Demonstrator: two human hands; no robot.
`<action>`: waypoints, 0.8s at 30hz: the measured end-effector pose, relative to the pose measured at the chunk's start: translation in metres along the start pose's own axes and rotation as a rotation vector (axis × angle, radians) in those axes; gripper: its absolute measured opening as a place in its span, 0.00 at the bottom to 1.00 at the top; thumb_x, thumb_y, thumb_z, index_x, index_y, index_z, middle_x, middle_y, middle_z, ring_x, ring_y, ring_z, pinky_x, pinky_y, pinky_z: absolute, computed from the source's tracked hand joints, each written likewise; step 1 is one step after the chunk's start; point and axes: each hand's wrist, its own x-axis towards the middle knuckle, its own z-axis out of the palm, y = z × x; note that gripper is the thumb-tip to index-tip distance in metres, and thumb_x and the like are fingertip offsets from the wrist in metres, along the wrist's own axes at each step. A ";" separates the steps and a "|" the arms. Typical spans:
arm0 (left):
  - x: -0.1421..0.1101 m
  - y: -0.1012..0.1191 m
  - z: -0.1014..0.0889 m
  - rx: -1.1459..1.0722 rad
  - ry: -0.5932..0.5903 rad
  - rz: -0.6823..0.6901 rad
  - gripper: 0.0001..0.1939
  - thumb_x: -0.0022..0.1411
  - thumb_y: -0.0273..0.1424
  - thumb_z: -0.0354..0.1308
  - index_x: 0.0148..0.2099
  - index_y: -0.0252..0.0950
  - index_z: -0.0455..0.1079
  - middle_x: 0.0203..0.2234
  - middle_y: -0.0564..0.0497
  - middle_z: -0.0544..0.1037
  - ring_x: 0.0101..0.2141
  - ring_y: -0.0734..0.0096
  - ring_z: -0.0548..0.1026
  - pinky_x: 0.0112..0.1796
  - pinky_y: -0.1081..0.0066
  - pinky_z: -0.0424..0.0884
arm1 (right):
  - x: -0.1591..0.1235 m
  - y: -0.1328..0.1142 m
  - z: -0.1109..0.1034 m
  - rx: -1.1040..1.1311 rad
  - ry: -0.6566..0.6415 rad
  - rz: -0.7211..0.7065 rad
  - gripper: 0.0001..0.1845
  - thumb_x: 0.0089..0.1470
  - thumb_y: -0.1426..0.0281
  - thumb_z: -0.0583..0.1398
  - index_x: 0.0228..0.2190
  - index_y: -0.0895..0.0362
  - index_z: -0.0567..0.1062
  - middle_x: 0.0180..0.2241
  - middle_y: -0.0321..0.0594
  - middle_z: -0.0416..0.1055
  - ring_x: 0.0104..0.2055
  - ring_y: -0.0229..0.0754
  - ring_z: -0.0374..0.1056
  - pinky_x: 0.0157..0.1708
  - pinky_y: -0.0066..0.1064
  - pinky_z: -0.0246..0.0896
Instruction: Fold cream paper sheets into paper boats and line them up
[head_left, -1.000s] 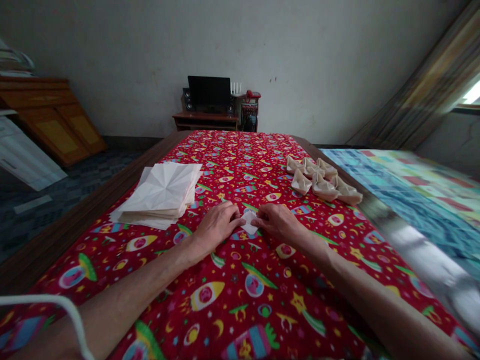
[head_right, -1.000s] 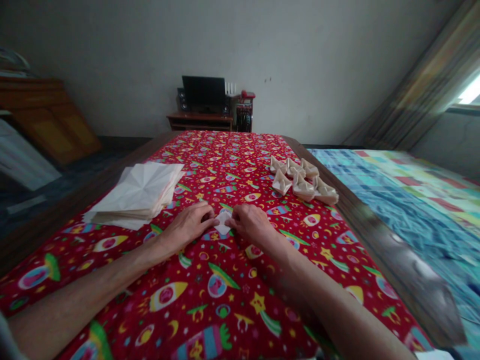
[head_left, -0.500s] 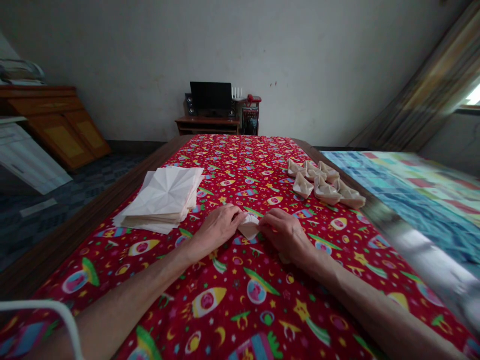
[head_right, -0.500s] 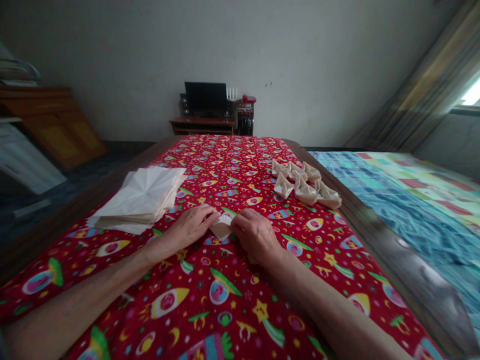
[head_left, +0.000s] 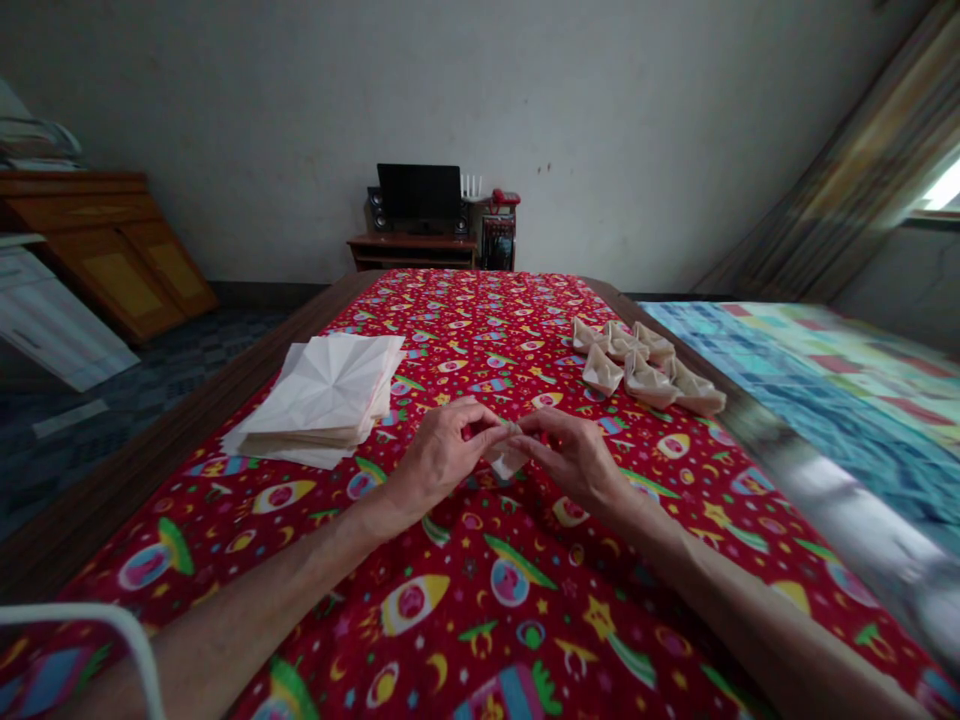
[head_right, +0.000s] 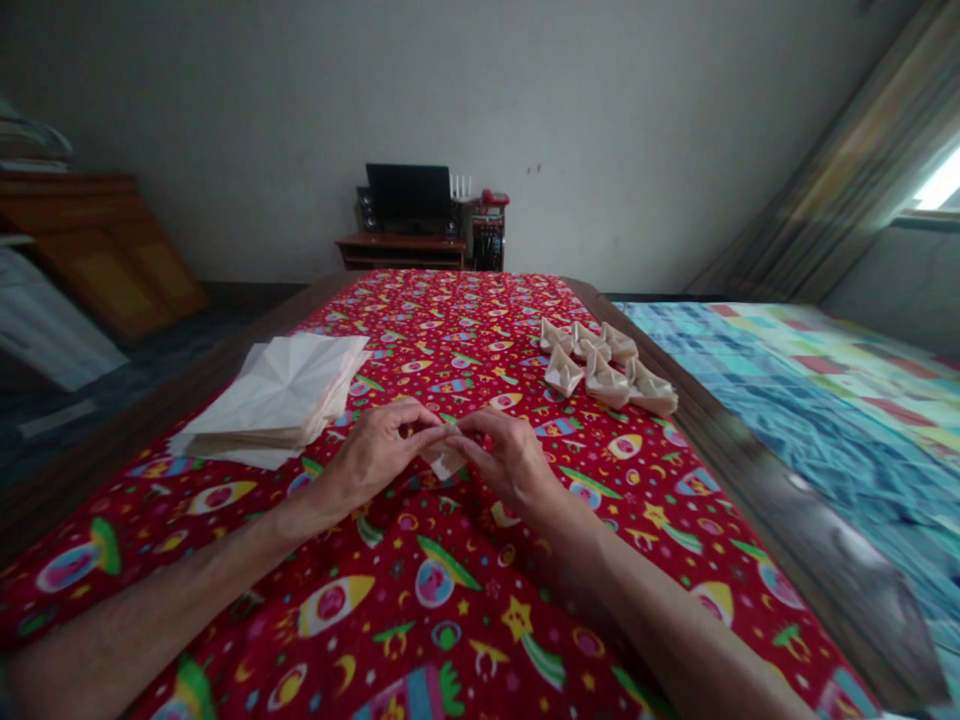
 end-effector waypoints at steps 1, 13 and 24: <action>0.000 0.002 0.000 -0.003 0.017 0.025 0.05 0.56 0.29 0.62 0.29 0.34 0.74 0.25 0.53 0.75 0.28 0.75 0.72 0.31 0.77 0.66 | 0.000 0.000 0.001 0.010 0.003 0.008 0.09 0.55 0.65 0.59 0.29 0.57 0.76 0.27 0.37 0.72 0.28 0.36 0.66 0.29 0.26 0.59; 0.001 -0.012 -0.006 -0.051 0.121 -0.006 0.04 0.57 0.28 0.60 0.30 0.34 0.74 0.27 0.51 0.75 0.31 0.73 0.73 0.34 0.75 0.68 | 0.001 0.009 0.000 0.196 0.133 0.188 0.12 0.52 0.63 0.59 0.25 0.57 0.77 0.26 0.39 0.73 0.29 0.39 0.67 0.31 0.29 0.61; 0.005 -0.042 -0.008 0.172 0.132 0.001 0.05 0.58 0.28 0.53 0.30 0.35 0.67 0.26 0.51 0.73 0.29 0.70 0.71 0.34 0.70 0.67 | 0.005 0.036 -0.007 0.001 0.220 0.291 0.12 0.50 0.62 0.56 0.27 0.58 0.73 0.25 0.38 0.72 0.26 0.37 0.64 0.26 0.27 0.57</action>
